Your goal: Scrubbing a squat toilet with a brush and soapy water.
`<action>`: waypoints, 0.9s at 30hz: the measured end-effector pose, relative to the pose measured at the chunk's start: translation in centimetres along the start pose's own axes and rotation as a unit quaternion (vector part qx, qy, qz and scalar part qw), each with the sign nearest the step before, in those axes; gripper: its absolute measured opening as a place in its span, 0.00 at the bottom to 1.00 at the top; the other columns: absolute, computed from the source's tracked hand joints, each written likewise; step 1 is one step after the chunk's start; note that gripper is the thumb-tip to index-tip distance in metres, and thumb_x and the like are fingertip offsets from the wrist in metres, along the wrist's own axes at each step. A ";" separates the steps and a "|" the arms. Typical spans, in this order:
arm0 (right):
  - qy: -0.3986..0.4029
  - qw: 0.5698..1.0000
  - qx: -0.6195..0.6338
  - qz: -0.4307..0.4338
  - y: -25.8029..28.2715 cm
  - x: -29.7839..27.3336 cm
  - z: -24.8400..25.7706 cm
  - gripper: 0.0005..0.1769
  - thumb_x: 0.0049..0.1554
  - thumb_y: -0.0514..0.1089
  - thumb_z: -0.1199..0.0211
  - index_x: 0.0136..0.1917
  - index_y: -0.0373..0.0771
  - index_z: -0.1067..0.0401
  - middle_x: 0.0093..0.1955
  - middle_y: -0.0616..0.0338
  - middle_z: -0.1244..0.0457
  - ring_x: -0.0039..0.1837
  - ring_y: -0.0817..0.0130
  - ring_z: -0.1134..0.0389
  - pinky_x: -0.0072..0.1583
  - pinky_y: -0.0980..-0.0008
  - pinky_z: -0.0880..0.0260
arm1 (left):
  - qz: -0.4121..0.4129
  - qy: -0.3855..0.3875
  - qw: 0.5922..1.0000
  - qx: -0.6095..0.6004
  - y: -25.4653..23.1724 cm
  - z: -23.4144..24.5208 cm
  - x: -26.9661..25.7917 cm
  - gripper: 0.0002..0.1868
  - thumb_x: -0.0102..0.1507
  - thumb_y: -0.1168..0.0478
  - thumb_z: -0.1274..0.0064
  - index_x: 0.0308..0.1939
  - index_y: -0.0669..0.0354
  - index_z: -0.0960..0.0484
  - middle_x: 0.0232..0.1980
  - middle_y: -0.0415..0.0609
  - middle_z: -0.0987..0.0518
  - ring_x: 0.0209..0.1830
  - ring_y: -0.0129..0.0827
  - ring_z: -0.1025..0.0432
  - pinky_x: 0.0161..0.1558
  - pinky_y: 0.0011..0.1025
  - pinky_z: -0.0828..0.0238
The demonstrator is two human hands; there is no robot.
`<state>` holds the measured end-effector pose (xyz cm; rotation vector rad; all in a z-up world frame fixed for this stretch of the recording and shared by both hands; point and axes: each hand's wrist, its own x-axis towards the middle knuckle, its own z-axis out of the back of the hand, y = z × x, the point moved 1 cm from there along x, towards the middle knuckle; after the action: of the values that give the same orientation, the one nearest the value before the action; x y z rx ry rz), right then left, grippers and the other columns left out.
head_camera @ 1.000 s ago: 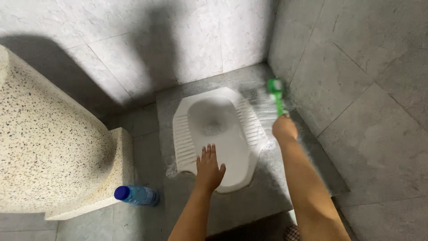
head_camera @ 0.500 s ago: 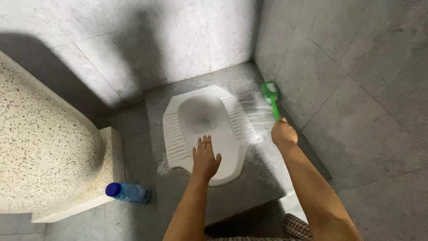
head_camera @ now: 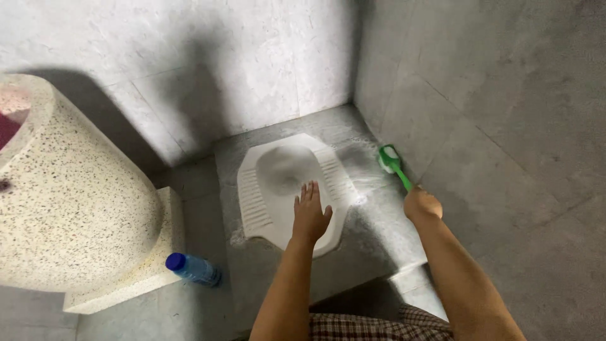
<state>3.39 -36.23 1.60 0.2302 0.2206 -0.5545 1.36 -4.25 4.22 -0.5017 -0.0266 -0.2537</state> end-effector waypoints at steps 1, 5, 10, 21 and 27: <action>-0.002 1.000 0.000 -0.005 -0.3 0.8 -1.2 0.27 0.67 0.42 0.54 0.78 0.34 0.42 0.68 0.37 0.36 0.65 0.42 0.30 0.62 0.47 0.27 | -0.005 0.001 1.000 -0.002 -0.2 -0.1 0.2 0.44 0.68 0.52 0.51 0.81 0.63 0.57 0.85 0.54 0.55 0.85 0.47 0.63 0.79 0.50 0.67; 0.063 0.994 -0.054 0.076 0.3 0.8 -2.6 0.21 0.70 0.46 0.55 0.68 0.35 0.31 0.66 0.40 0.33 0.63 0.46 0.29 0.61 0.45 0.28 | 0.003 0.008 1.000 -0.010 -0.7 -2.0 0.6 0.44 0.68 0.51 0.51 0.80 0.63 0.57 0.84 0.54 0.54 0.85 0.46 0.63 0.79 0.49 0.68; 0.141 0.977 -0.031 0.158 0.8 -3.3 0.7 0.21 0.65 0.54 0.44 0.66 0.42 0.33 0.67 0.49 0.35 0.63 0.52 0.33 0.62 0.48 0.32 | 0.003 0.052 0.998 0.035 -2.2 -2.1 0.1 0.44 0.69 0.52 0.51 0.81 0.64 0.56 0.85 0.55 0.53 0.85 0.47 0.61 0.80 0.48 0.64; 0.057 0.994 -0.011 0.097 -2.9 -2.3 -3.7 0.21 0.65 0.48 0.50 0.64 0.35 0.28 0.63 0.40 0.35 0.62 0.45 0.32 0.61 0.47 0.30 | -0.007 0.079 0.996 0.038 -3.4 1.9 -1.9 0.43 0.68 0.50 0.53 0.81 0.61 0.56 0.85 0.54 0.56 0.85 0.49 0.64 0.79 0.51 0.65; 0.157 0.977 -0.002 0.144 -0.2 -8.7 2.9 0.22 0.65 0.53 0.46 0.67 0.39 0.30 0.65 0.48 0.31 0.67 0.52 0.29 0.67 0.52 0.30 | 0.021 0.087 0.994 0.056 -2.2 2.8 -1.8 0.45 0.67 0.50 0.51 0.81 0.62 0.57 0.85 0.54 0.56 0.85 0.46 0.64 0.79 0.51 0.65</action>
<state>-3.50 -32.91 6.65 0.3403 0.4871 -0.2275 -0.86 -4.37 7.57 -0.3670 0.1377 -0.2524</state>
